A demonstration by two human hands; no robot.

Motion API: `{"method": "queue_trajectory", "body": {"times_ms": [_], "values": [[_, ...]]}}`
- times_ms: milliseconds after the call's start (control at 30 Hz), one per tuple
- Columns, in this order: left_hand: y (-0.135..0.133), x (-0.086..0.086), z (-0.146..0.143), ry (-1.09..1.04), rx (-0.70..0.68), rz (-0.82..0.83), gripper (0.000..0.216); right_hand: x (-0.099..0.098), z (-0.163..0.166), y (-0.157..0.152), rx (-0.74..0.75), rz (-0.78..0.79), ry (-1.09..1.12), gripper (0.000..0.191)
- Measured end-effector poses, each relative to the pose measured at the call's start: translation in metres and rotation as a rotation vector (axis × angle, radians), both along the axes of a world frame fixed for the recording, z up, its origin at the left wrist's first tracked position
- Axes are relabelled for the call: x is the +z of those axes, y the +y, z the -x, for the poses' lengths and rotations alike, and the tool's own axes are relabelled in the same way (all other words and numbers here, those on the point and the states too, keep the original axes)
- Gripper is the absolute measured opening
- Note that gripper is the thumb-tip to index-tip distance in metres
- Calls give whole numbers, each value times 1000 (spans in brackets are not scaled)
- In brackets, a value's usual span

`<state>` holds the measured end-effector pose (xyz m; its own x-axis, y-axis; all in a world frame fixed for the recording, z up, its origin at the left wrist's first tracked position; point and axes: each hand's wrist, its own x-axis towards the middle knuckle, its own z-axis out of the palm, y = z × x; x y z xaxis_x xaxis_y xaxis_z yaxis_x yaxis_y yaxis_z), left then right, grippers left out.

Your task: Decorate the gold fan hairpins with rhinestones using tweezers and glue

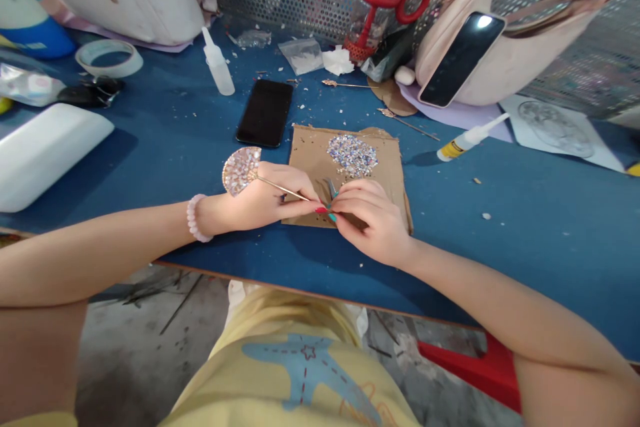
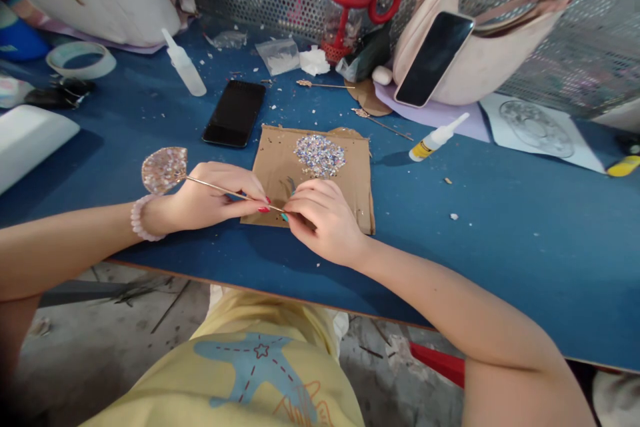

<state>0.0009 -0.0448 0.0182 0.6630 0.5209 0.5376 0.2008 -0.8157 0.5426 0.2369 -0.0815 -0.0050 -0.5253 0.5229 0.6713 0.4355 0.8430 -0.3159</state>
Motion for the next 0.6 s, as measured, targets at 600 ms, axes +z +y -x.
{"method": "queue_trajectory", "body": {"times_ms": [600], "values": [[2, -2, 1, -1, -26, 1, 22, -1, 0, 0, 5, -15, 2, 12]]}}
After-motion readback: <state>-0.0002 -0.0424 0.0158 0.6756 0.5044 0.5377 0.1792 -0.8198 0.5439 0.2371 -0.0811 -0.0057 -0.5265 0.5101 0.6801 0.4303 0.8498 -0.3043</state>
